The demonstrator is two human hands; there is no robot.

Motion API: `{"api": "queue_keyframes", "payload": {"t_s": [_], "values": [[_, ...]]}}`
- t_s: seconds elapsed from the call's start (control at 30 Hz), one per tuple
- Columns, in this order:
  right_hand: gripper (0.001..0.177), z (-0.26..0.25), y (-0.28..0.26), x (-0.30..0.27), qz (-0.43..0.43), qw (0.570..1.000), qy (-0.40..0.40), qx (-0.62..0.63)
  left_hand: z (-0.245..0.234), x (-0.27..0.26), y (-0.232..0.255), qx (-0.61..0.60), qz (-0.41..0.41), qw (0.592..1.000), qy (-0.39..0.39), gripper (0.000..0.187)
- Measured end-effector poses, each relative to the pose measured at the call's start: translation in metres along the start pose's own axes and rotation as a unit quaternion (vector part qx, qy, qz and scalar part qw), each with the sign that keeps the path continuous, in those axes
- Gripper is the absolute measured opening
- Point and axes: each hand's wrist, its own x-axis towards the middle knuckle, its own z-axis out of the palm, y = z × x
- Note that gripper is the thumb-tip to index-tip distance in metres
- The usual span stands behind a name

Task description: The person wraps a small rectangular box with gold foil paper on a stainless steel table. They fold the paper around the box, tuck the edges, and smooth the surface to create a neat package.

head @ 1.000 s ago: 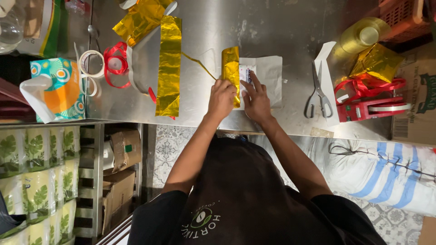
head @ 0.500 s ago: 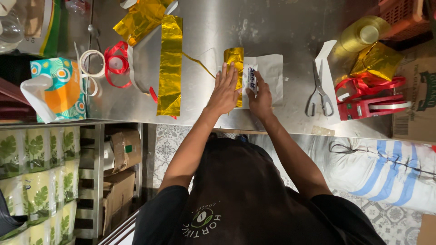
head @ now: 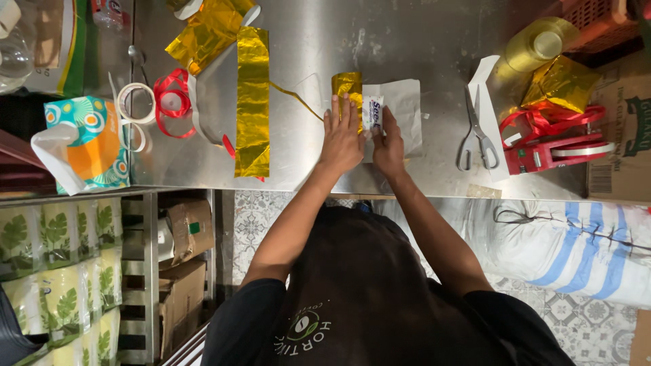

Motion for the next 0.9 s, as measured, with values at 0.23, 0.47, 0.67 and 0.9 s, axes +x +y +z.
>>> {"api": "queue_keyframes", "payload": {"t_s": [0.23, 0.47, 0.67, 0.9], "values": [[0.045, 0.0, 0.024, 0.008, 0.057, 0.993, -0.001, 0.099, 0.021, 0.007, -0.032, -0.169, 0.0, 0.985, 0.037, 0.059], [0.045, -0.021, 0.01, 0.021, 0.086, 0.988, -0.063, 0.11, 0.014, 0.006, -0.041, -0.103, 0.031, 0.993, 0.042, 0.049], [0.045, -0.031, 0.01, 0.024, 0.078, 0.98, -0.096, 0.155, 0.004, 0.003, -0.031, -0.045, 0.062, 0.995, 0.057, 0.052], [0.065, -0.066, 0.041, 0.011, 0.064, 0.97, 0.221, -0.078, 0.006, 0.008, -0.024, -0.004, 0.034, 0.997, 0.076, 0.049]]}}
